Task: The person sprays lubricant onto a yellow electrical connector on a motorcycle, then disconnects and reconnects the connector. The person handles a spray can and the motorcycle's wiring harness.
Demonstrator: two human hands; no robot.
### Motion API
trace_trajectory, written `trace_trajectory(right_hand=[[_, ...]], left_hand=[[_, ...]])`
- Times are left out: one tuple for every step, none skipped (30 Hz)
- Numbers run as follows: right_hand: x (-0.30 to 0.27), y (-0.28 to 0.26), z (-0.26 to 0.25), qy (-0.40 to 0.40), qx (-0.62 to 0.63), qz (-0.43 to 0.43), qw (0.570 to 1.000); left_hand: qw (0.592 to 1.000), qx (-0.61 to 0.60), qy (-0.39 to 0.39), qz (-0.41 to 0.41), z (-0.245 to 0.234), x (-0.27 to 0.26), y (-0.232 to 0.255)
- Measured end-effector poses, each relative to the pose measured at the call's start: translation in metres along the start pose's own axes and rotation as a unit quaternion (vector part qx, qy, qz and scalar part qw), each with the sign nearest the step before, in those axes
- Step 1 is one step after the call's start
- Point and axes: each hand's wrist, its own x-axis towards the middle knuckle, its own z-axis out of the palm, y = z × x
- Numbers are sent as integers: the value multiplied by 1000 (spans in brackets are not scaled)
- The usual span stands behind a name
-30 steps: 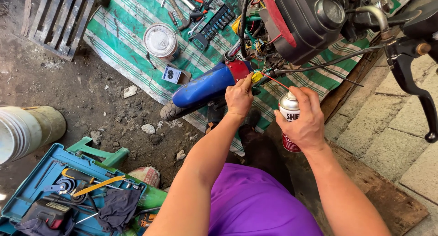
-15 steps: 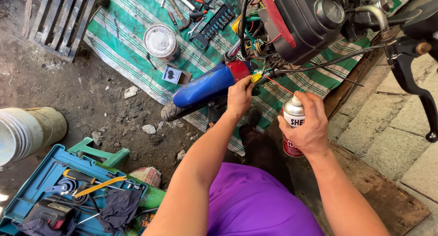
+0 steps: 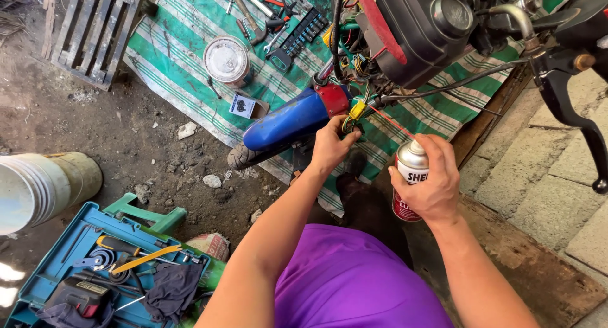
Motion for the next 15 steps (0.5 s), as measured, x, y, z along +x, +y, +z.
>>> trace_trajectory(right_hand=[[-1,-3,-3,2,0,-1,1000],[-2,-6,-5,2,2,-5,1000],[-3,-10,-8,3,4,-10,1000],[-7,-10,-7,6,5,-12,1000],[-12,-10,-7,5,1,-13,1000],[-16,-10,-9,4,-4,-12,1000],[-20,-10,-10,6,-4,-13,1000],[-23,-11,-10,15,-8,-24,1000],[-26,-12,-10,24,-11,-35,999],[-27,-14,-13,27,-12,-35,999],[-28,-16,-15,31,-12,-32,999],[-28,-17,-17,37,-11,-30,999],[-26,-15,-16,40,-11,-31,999],[-26,-14,-15,45,-9,-34,998],[-26,-12,-14,50,-8,-37,998]], left_hand=[[1000,0,0,2,1,-2,-3],[1000,-8,9,-1,2,-5,-5],[1000,-16,19,-3,3,-7,-8],[1000,-15,20,0,0,-12,5],[999,24,42,13,-1,-16,17],[996,64,63,25,-1,-22,30],[996,64,63,28,2,-22,33],[985,115,85,94,4,-21,35],[967,165,108,159,7,-20,38],[967,165,107,162,7,-19,39],[964,172,104,175,8,-18,41],[960,180,103,188,7,-16,43],[959,181,103,191,6,-11,40],[959,190,97,188,5,-8,36],[958,200,90,184,4,-5,32]])
